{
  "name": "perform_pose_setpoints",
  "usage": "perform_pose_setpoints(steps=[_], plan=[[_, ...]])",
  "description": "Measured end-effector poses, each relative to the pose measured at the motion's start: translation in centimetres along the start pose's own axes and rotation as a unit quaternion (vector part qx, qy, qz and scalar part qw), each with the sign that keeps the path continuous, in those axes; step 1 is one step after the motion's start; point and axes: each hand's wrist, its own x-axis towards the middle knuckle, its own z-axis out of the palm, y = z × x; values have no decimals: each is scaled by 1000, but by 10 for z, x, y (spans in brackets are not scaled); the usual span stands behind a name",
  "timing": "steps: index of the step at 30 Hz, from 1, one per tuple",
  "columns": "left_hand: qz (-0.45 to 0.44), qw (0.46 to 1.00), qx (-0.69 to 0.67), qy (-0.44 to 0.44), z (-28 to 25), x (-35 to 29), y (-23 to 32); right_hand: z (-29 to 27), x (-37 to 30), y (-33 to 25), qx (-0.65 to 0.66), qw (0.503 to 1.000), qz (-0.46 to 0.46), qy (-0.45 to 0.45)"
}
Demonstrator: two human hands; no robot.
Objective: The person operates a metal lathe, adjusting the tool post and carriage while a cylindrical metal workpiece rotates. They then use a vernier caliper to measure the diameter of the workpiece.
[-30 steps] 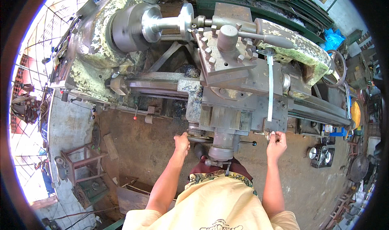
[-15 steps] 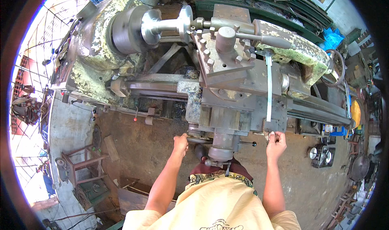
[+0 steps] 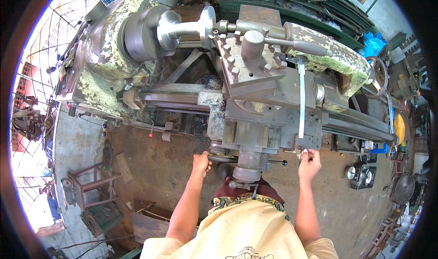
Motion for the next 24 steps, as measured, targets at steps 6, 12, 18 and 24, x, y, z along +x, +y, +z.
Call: perform_pose_setpoints(steps=[6, 12, 18, 24], plan=[[0, 999, -50, 6, 1, 9, -7, 0, 1, 5, -15, 1000, 12, -9], [12, 1000, -13, 17, -1, 3, -6, -1, 1, 2, -1, 1000, 1, -10], [184, 931, 277, 149, -25, 16, -25, -3, 0, -1, -1, 1000, 18, -16], [140, 975, 150, 90, -35, 40, -47, -3, 0, -2, -2, 1000, 12, -5]])
